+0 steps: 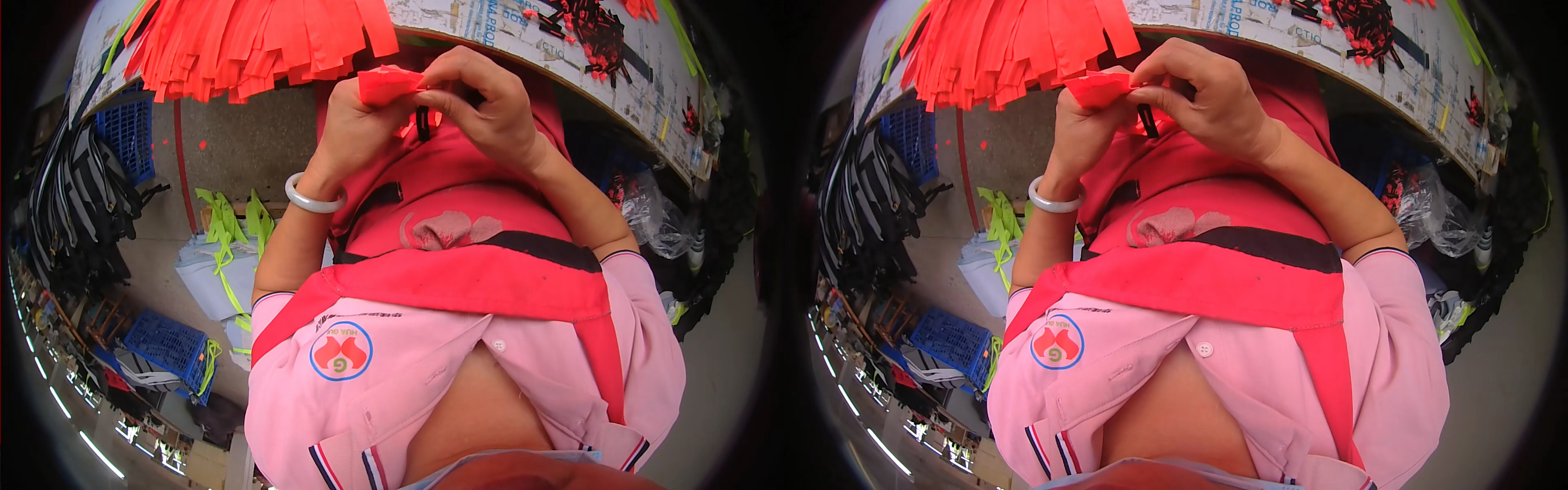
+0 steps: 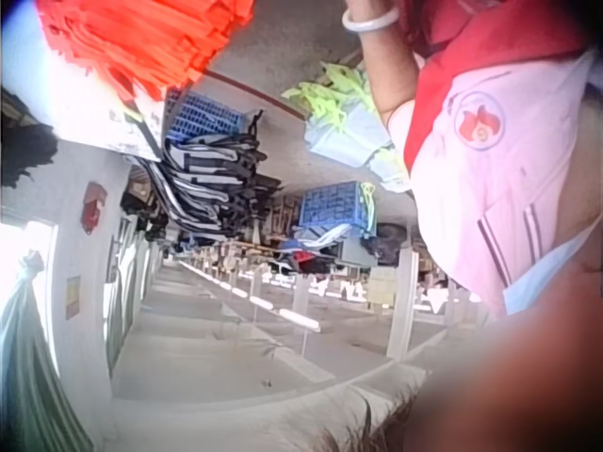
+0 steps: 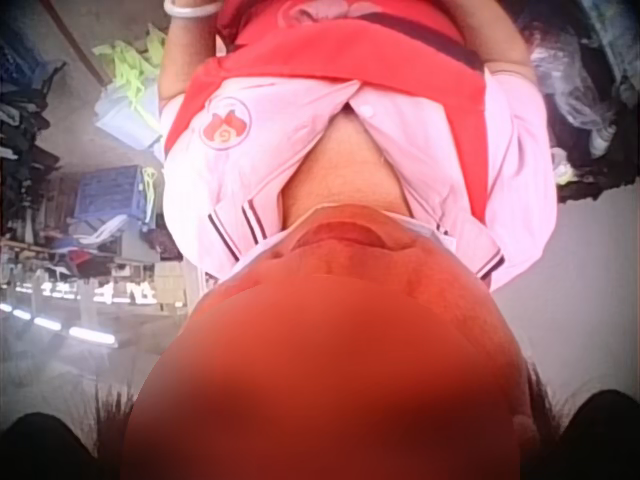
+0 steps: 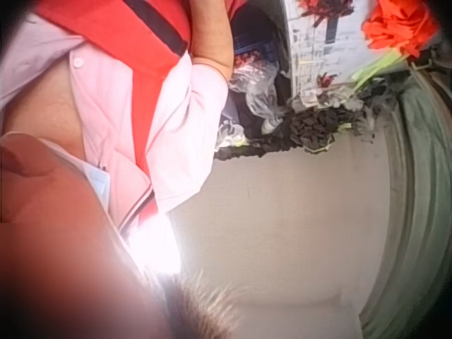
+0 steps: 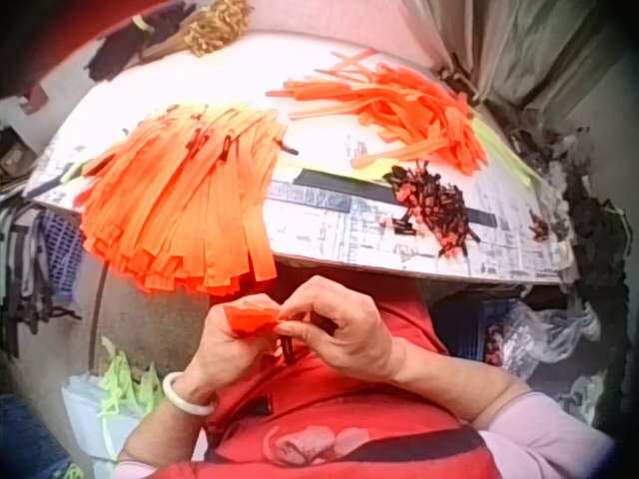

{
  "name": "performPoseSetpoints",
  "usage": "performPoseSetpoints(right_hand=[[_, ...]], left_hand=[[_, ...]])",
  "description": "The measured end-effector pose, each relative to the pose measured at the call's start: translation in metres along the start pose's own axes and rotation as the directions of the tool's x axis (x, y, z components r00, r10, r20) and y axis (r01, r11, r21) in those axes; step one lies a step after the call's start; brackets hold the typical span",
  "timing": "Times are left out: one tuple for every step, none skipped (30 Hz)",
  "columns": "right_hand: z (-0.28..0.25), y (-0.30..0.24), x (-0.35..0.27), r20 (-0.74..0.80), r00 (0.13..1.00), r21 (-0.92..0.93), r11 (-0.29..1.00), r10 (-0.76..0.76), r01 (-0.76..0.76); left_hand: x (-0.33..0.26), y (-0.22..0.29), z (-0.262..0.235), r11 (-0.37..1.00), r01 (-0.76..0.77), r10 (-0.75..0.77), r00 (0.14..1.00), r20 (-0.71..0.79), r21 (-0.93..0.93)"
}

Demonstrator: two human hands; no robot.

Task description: Assembling components for safety vests by threading plastic clips onto red fabric straps at a workbench.

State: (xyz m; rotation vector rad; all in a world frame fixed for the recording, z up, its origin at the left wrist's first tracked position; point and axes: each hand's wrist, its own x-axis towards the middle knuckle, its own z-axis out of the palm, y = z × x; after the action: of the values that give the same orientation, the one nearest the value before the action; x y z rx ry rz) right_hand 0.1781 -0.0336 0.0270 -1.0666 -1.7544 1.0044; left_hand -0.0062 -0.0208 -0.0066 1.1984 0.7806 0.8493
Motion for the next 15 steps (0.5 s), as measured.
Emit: performPoseSetpoints(right_hand=[[-0.001, -0.001, 0.002, -0.001, 1.0, -0.001, 1.0, 0.002, -0.002], [-0.002, -0.001, 0.004, 0.016, 0.999, -0.079, 0.996, -0.038, 0.039], [-0.003, -0.001, 0.005, 0.036, 0.996, -0.156, 0.984, -0.077, 0.082], [-0.003, -0.002, 0.006, 0.036, 0.996, -0.157, 0.984, -0.077, 0.082], [-0.003, -0.004, 0.006, 0.044, 0.998, -0.162, 0.986, -0.042, 0.048], [-0.003, -0.005, 0.006, 0.051, 0.999, -0.168, 0.986, -0.008, 0.016], [-0.003, -0.005, 0.006, 0.053, 0.999, -0.169, 0.985, -0.01, 0.018], [-0.003, -0.003, 0.005, 0.038, 0.999, -0.165, 0.986, -0.016, 0.022], [-0.002, -0.002, 0.004, 0.023, 0.999, -0.16, 0.987, -0.022, 0.025], [0.0, 0.0, 0.002, 0.025, 0.999, -0.16, 0.987, -0.022, 0.026], [0.001, 0.003, 0.0, 0.016, 1.0, -0.159, 0.987, -0.02, 0.022], [0.001, 0.006, 0.0, 0.007, 1.0, -0.16, 0.987, -0.019, 0.02], [0.002, 0.01, 0.0, 0.008, 1.0, -0.162, 0.987, -0.021, 0.022], [0.002, 0.014, 0.001, 0.001, 1.0, -0.139, 0.99, -0.025, 0.024], [0.003, 0.015, 0.0, -0.005, 1.0, -0.116, 0.993, -0.026, 0.025]], left_hand=[[0.0, -0.001, 0.001, 0.999, -0.042, 0.042, 0.999, -0.02, 0.006], [0.0, -0.001, 0.002, 0.996, -0.085, 0.085, 0.996, -0.04, 0.013], [0.0, -0.002, 0.002, 0.996, -0.085, 0.085, 0.996, -0.039, 0.013], [0.0, -0.003, 0.002, 0.994, -0.107, 0.108, 0.993, -0.046, 0.039], [0.0, -0.004, 0.001, 0.99, -0.128, 0.132, 0.99, -0.054, 0.065], [0.0, -0.004, 0.001, 0.989, -0.131, 0.134, 0.989, -0.055, 0.065], [0.001, -0.004, 0.002, 0.992, -0.116, 0.119, 0.992, -0.052, 0.049], [0.001, -0.004, 0.002, 0.994, -0.101, 0.103, 0.993, -0.049, 0.034], [0.001, -0.005, 0.003, 0.994, -0.102, 0.104, 0.993, -0.051, 0.034], [0.0, -0.007, 0.004, 0.992, -0.114, 0.118, 0.991, -0.069, 0.059], [0.0, -0.009, 0.006, 0.988, -0.126, 0.133, 0.987, -0.088, 0.086], [0.0, -0.012, 0.007, 0.988, -0.128, 0.135, 0.987, -0.088, 0.085], [-0.001, -0.016, 0.008, 0.987, -0.139, 0.146, 0.984, -0.1, 0.076], [0.0, -0.018, 0.009, 0.986, -0.15, 0.157, 0.981, -0.111, 0.066], [0.0, -0.02, 0.009, 0.986, -0.151, 0.157, 0.981, -0.112, 0.065]])
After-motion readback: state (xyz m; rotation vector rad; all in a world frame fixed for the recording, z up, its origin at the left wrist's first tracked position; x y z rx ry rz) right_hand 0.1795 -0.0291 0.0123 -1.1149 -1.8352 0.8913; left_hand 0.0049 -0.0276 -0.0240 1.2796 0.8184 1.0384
